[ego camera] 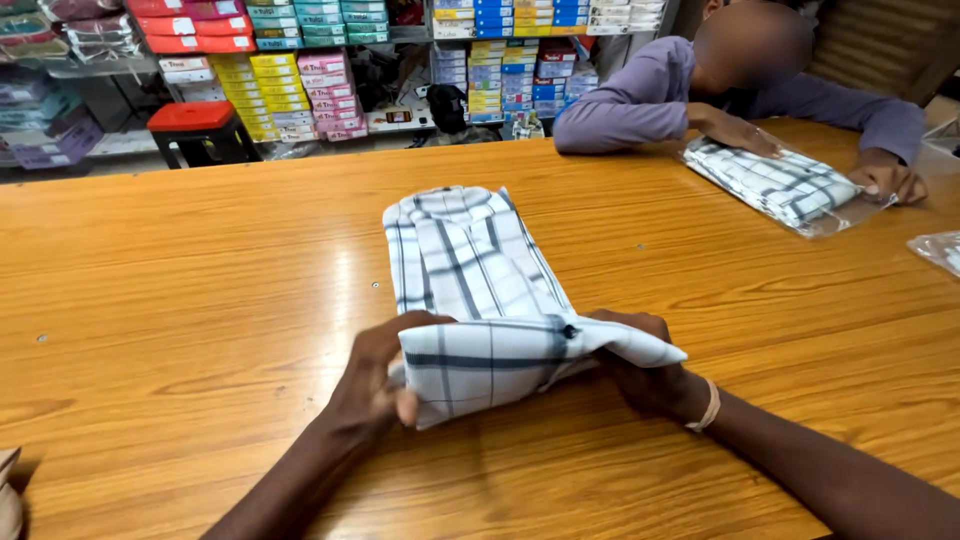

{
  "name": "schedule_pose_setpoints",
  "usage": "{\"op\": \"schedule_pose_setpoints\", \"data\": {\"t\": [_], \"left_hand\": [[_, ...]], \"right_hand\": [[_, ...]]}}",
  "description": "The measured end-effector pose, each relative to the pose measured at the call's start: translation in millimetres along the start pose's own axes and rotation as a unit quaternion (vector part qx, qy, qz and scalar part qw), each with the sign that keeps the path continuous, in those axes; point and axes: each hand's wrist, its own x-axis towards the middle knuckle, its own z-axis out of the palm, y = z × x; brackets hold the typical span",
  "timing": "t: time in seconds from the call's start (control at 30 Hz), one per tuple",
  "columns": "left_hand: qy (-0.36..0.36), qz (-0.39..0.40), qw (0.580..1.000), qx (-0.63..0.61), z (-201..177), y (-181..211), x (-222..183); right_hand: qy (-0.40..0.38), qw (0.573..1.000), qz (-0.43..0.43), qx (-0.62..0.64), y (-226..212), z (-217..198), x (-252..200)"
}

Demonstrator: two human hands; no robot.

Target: The person folds a white and blue checkered shirt on a wooden table. They smooth the fabric, fold the sleeves inward, fold the shirt in half lengthwise, then fold it into thirds to create a compact rectangle.

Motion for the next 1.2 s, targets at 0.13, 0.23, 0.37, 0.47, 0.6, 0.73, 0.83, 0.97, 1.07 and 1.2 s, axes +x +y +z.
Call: {"op": "schedule_pose_setpoints", "data": {"t": [0.13, 0.23, 0.37, 0.47, 0.6, 0.73, 0.83, 0.97, 1.07, 1.2], "left_hand": [[-0.095, 0.140, 0.983, 0.076, 2, -12, -6], [-0.180, -0.014, 0.980, 0.082, 6, 3, -6], [-0.037, -0.323, 0.945, 0.029, 14, -14, -6], [0.087, -0.335, 0.936, -0.061, 17, -22, 1], [0.174, -0.501, 0.823, -0.202, 15, -23, 12], [0.169, -0.498, 0.787, -0.322, 11, -23, 8], [0.055, -0.435, 0.847, -0.301, 11, -28, 5], [0.027, -0.535, 0.821, -0.199, 12, -20, 10], [0.023, -0.536, 0.817, -0.212, 15, -20, 8], [-0.014, -0.450, 0.870, -0.201, 18, -9, 11]], "right_hand": [[0.052, 0.988, 0.131, 0.061, 9, 1, -9], [0.110, 0.964, 0.198, 0.141, 1, 8, 2], [0.134, 0.853, 0.353, 0.360, -24, 7, 37], [0.072, 0.814, 0.385, 0.429, -34, 4, 51], [-0.028, 0.858, 0.395, 0.327, -43, 7, 59], [-0.043, 0.881, 0.403, 0.244, -56, 9, 62], [-0.034, 0.892, 0.407, 0.195, -56, 7, 61], [-0.028, 0.839, 0.480, 0.256, -48, 6, 56], [-0.029, 0.814, 0.510, 0.278, -53, 6, 59], [0.028, 0.853, 0.465, 0.236, -46, 7, 49]]}}
